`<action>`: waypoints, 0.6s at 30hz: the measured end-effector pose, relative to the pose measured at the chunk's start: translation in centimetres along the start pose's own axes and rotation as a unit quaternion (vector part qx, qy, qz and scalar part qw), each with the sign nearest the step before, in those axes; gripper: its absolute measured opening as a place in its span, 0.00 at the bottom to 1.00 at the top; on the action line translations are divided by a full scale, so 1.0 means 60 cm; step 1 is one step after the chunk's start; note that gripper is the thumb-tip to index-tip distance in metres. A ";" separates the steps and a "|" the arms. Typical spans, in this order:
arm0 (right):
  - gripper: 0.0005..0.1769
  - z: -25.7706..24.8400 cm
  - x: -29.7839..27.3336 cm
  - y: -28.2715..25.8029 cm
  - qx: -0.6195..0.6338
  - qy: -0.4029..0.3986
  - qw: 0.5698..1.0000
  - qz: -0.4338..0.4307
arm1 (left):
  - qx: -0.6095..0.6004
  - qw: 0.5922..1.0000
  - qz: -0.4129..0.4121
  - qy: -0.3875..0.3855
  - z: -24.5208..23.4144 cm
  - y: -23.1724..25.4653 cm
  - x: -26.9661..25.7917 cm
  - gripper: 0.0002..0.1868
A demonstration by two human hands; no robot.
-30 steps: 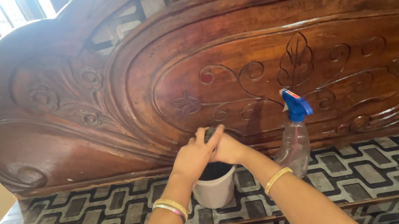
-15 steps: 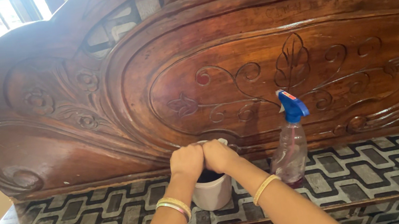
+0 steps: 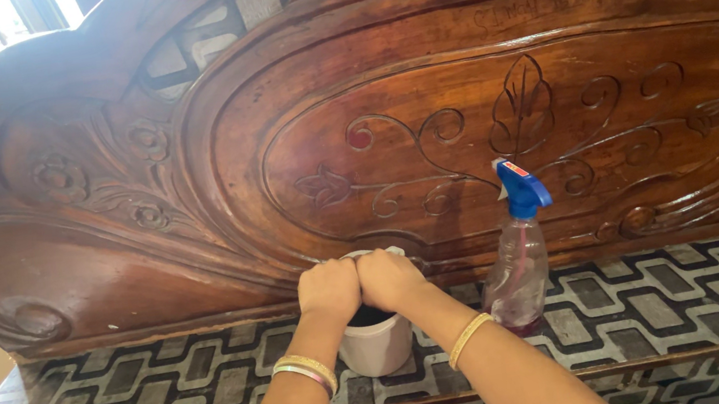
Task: The person sprays a liquid from a blue spray bottle onto a wooden headboard and wipes it with a green cloth. The person repeatedly sprays and wipes the surface, occasionally dipping the cloth into a white pitcher of water.
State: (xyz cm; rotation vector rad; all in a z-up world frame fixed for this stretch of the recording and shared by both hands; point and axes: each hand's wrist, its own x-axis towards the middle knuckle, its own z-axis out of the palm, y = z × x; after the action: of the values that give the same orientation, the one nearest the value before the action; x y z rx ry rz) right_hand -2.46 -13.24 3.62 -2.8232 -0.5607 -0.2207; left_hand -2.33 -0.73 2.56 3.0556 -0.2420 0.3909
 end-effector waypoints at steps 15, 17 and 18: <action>0.44 -0.021 -0.029 0.003 0.242 0.218 0.946 -0.008 | -0.088 0.951 0.014 0.295 -0.017 -0.025 -0.050 0.40; 0.43 -0.018 -0.029 0.013 0.312 0.227 0.922 -0.036 | -0.120 0.967 -0.085 0.206 -0.010 -0.053 -0.057 0.42; 0.43 -0.013 -0.026 0.021 0.346 0.231 0.908 -0.051 | -0.167 0.972 -0.108 0.123 -0.009 -0.070 -0.055 0.32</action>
State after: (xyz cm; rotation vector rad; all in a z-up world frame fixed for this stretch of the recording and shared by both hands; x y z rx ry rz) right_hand -3.45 -15.14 3.80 -1.9656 -0.5364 -0.5656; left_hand -4.97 3.97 2.11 2.6354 0.0360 0.6355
